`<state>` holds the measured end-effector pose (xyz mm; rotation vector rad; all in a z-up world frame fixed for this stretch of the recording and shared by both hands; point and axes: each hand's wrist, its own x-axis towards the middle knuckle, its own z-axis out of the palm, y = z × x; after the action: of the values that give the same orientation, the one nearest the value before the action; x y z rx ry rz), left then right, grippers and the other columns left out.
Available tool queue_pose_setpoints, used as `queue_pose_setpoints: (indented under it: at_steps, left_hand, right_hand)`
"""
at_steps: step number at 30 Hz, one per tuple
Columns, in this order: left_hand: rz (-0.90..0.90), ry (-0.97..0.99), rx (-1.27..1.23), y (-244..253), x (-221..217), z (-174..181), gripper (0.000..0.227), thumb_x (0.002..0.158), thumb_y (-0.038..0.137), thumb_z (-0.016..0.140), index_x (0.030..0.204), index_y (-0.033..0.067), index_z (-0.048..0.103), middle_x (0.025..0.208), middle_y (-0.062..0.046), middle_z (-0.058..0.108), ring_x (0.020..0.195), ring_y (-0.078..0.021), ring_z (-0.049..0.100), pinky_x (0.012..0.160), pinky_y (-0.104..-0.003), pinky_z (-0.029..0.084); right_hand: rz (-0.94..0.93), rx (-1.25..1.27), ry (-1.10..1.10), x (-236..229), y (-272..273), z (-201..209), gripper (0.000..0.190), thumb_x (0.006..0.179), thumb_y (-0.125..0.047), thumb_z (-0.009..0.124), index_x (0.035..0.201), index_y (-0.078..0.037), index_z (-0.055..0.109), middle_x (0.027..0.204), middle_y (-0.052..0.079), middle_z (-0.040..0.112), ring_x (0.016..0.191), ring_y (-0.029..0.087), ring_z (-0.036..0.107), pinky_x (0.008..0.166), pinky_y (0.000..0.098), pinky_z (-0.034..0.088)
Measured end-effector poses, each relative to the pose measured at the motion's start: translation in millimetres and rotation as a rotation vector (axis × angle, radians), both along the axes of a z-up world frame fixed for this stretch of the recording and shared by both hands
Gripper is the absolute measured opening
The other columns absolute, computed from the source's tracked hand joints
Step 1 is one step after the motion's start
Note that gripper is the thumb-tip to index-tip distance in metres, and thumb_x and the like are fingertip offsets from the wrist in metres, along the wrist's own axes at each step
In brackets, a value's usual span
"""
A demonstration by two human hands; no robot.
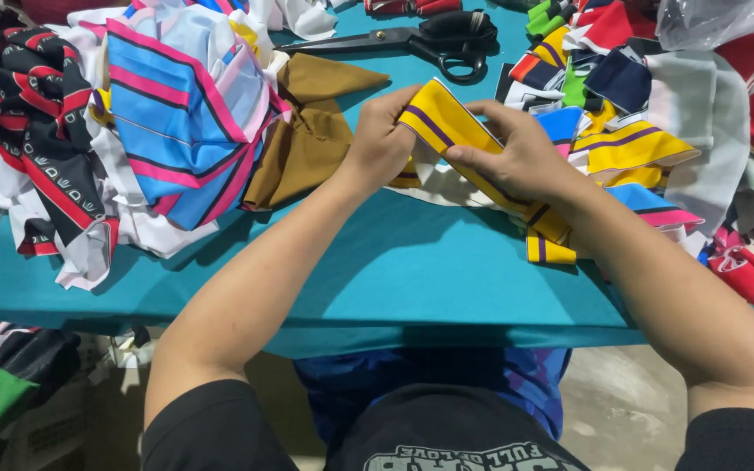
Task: Folding and organizing small fabric strips on a work table in a sewing factory.
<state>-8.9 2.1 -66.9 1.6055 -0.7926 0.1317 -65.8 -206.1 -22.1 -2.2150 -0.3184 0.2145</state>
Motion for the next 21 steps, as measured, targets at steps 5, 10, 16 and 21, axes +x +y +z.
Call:
queue_pose_setpoints:
  at_steps: [5, 10, 16, 21]
  left_hand:
    - [-0.229, 0.182, -0.124, 1.3, -0.3, 2.8, 0.037, 0.105, 0.029, 0.043, 0.124, 0.0051, 0.064, 0.119, -0.013, 0.071, 0.109, -0.0252, 0.073, 0.092, -0.034, 0.065]
    - [-0.287, 0.246, -0.181, 1.7, -8.7, 14.5, 0.040, 0.107, 0.028, 0.038, 0.126, 0.0054, 0.065, 0.123, -0.014, 0.070, 0.109, -0.0294, 0.075, 0.083, -0.037, 0.069]
    - [-0.130, 0.173, -0.278, 5.3, 2.1, 5.8, 0.034, 0.105, 0.017, 0.037, 0.118, 0.0069, 0.066, 0.109, -0.011, 0.072, 0.102, -0.0233, 0.071, 0.088, -0.036, 0.065]
    - [0.263, 0.278, -0.272, 19.6, 17.9, -5.9, 0.015, 0.099, 0.014, 0.049, 0.105, 0.0071, 0.062, 0.088, -0.008, 0.064, 0.082, -0.0163, 0.066, 0.071, -0.025, 0.060]
  right_hand:
    - [0.091, -0.008, 0.116, 2.3, 1.6, -9.7, 0.054, 0.094, -0.049, 0.058, 0.131, -0.010, 0.062, 0.113, 0.008, 0.067, 0.100, 0.021, 0.066, 0.077, 0.0308, 0.056]
    - [0.155, 0.108, 0.146, 2.3, -3.2, -18.8, 0.041, 0.098, -0.047, 0.058, 0.105, -0.008, 0.069, 0.081, 0.005, 0.060, 0.066, 0.016, 0.056, 0.057, 0.0249, 0.044]
    - [0.236, 0.285, 0.121, 1.7, -9.0, -2.4, 0.038, 0.098, -0.036, 0.060, 0.121, -0.007, 0.069, 0.120, 0.009, 0.060, 0.112, 0.024, 0.063, 0.091, 0.0333, 0.058]
    - [0.005, 0.327, 0.193, -3.5, -23.3, 10.5, 0.023, 0.095, -0.033, 0.068, 0.104, -0.012, 0.064, 0.110, 0.005, 0.072, 0.100, 0.016, 0.073, 0.078, 0.0271, 0.061]
